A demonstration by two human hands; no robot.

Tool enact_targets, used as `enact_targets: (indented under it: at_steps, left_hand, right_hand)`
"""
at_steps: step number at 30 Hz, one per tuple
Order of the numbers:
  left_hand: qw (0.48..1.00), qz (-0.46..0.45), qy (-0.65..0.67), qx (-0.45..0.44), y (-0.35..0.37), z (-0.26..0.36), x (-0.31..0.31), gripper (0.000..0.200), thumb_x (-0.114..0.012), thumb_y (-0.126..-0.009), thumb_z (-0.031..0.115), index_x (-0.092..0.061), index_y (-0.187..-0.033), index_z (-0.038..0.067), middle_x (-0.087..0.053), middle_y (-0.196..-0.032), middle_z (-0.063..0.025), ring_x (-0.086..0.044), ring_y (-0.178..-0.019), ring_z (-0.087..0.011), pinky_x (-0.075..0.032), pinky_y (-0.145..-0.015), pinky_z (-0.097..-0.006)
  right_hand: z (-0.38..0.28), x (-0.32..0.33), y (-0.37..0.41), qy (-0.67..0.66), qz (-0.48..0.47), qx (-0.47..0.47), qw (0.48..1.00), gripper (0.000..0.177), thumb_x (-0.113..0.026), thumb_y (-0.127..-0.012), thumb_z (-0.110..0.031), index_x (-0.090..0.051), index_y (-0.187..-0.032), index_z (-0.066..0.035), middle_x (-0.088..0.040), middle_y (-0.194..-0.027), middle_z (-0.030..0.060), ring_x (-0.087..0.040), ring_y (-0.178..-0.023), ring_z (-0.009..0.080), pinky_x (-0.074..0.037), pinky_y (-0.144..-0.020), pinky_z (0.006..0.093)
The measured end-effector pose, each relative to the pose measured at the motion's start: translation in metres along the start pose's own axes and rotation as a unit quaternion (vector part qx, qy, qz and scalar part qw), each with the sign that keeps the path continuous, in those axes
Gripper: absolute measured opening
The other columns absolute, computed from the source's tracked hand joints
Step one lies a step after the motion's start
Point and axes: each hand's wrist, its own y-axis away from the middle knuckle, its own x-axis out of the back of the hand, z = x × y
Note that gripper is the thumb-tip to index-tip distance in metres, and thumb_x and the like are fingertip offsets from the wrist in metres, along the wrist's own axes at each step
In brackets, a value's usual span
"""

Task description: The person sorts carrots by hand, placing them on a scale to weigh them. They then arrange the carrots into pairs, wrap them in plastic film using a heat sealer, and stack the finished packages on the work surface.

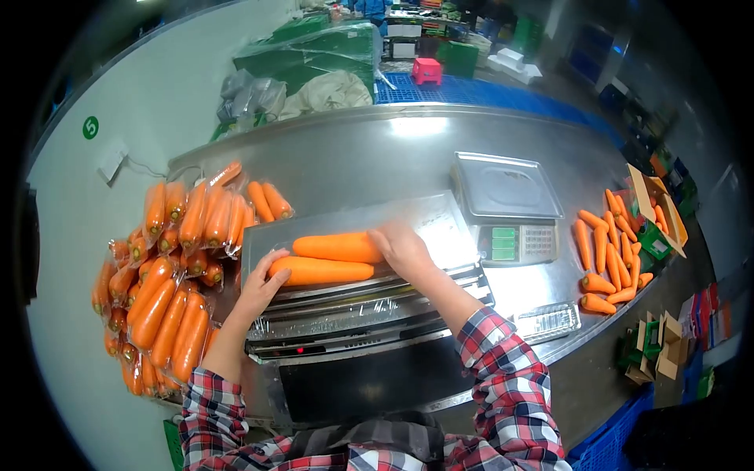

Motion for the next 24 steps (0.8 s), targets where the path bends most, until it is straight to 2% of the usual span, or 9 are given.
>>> enact_targets:
  at_steps: [3,4,6,8,11,14,15,18,24]
  left_hand:
    - [0.999,0.024,0.021,-0.037,0.013,0.004,0.000,0.043,-0.058,-0.088,0.020,-0.047,-0.127,0.003,-0.044,-0.134,-0.0160,-0.037,-0.129,-0.0258,-0.028,-0.105,-0.0327]
    - [0.998,0.027,0.039,-0.034,0.020,0.003,-0.001,0.044,-0.058,-0.088,0.018,-0.046,-0.128,0.003,-0.044,-0.134,-0.0157,-0.037,-0.129,-0.0252,-0.028,-0.105,-0.0325]
    - [0.999,0.006,0.015,-0.033,0.034,0.003,0.002,0.048,-0.056,-0.089,0.014,-0.040,-0.133,0.002,-0.042,-0.135,-0.0156,-0.039,-0.128,-0.0243,-0.028,-0.106,-0.0312]
    - [0.997,0.041,-0.044,-0.056,0.042,0.010,0.000,0.046,-0.055,-0.090,0.014,-0.042,-0.132,0.002,-0.043,-0.134,-0.0155,-0.041,-0.125,-0.0249,-0.032,-0.103,-0.0318]
    - [0.984,0.138,-0.109,-0.037,0.044,0.009,0.002,0.041,-0.055,-0.089,0.013,-0.046,-0.127,0.001,-0.047,-0.128,-0.0166,-0.046,-0.118,-0.0281,-0.037,-0.098,-0.0330]
    - [0.937,0.182,-0.298,-0.023,0.069,-0.006,0.019,0.017,-0.063,-0.081,0.014,-0.054,-0.085,0.000,-0.053,-0.089,-0.0132,-0.050,-0.088,-0.0319,-0.042,-0.077,-0.0396]
    - [0.899,0.230,-0.366,-0.073,0.078,-0.005,0.020,0.019,-0.066,-0.077,0.015,-0.052,-0.073,0.002,-0.049,-0.078,-0.0110,-0.047,-0.079,-0.0307,-0.040,-0.069,-0.0416]
    - [0.854,0.229,-0.466,-0.034,0.108,-0.003,0.019,0.020,-0.068,-0.075,0.018,-0.056,-0.069,0.004,-0.049,-0.077,-0.0113,-0.047,-0.077,-0.0314,-0.040,-0.069,-0.0421]
    - [0.835,0.267,-0.481,-0.008,0.113,0.023,0.005,0.030,-0.072,-0.069,0.031,-0.060,-0.064,0.003,-0.047,-0.078,-0.0102,-0.045,-0.081,-0.0299,-0.037,-0.071,-0.0417]
  right_hand:
    - [0.036,0.008,0.022,-0.014,0.062,0.032,0.997,0.040,-0.055,-0.091,-0.027,-0.049,-0.120,0.001,-0.058,-0.107,0.0171,-0.056,-0.099,0.0223,-0.045,-0.085,0.0313]
    - [0.011,0.036,0.027,-0.140,0.065,-0.131,0.979,0.030,-0.056,-0.089,-0.022,-0.055,-0.109,0.001,-0.059,-0.100,0.0162,-0.058,-0.092,0.0236,-0.047,-0.079,0.0318]
    - [0.029,0.059,0.055,0.003,0.114,-0.094,0.989,0.018,-0.060,-0.085,-0.015,-0.057,-0.094,0.001,-0.058,-0.088,0.0144,-0.058,-0.081,0.0253,-0.047,-0.072,0.0330]
    - [0.028,0.070,0.084,0.080,0.101,-0.095,0.987,0.011,-0.063,-0.081,-0.009,-0.057,-0.080,0.001,-0.054,-0.078,0.0135,-0.056,-0.073,0.0278,-0.046,-0.066,0.0341]
    - [0.029,0.067,0.116,0.168,0.110,0.004,0.980,0.010,-0.063,-0.077,-0.005,-0.057,-0.073,0.001,-0.052,-0.075,0.0134,-0.053,-0.073,0.0323,-0.045,-0.066,0.0383]
    - [0.007,0.070,0.125,0.245,0.084,0.044,0.965,0.013,-0.067,-0.075,-0.010,-0.059,-0.070,-0.001,-0.052,-0.072,0.0115,-0.051,-0.073,0.0311,-0.043,-0.067,0.0398]
    - [0.005,0.066,0.126,0.244,0.090,0.033,0.965,0.014,-0.068,-0.075,-0.012,-0.060,-0.069,-0.001,-0.052,-0.071,0.0111,-0.050,-0.073,0.0304,-0.043,-0.067,0.0397]
    - [-0.001,0.046,0.126,0.252,0.080,0.007,0.965,0.026,-0.072,-0.071,-0.024,-0.059,-0.060,-0.004,-0.050,-0.071,0.0096,-0.048,-0.077,0.0288,-0.039,-0.069,0.0401]
    - [-0.020,0.032,0.111,0.170,0.037,-0.031,0.984,0.020,-0.066,-0.074,-0.016,-0.064,-0.062,-0.001,-0.054,-0.066,0.0135,-0.051,-0.073,0.0313,-0.041,-0.067,0.0413]
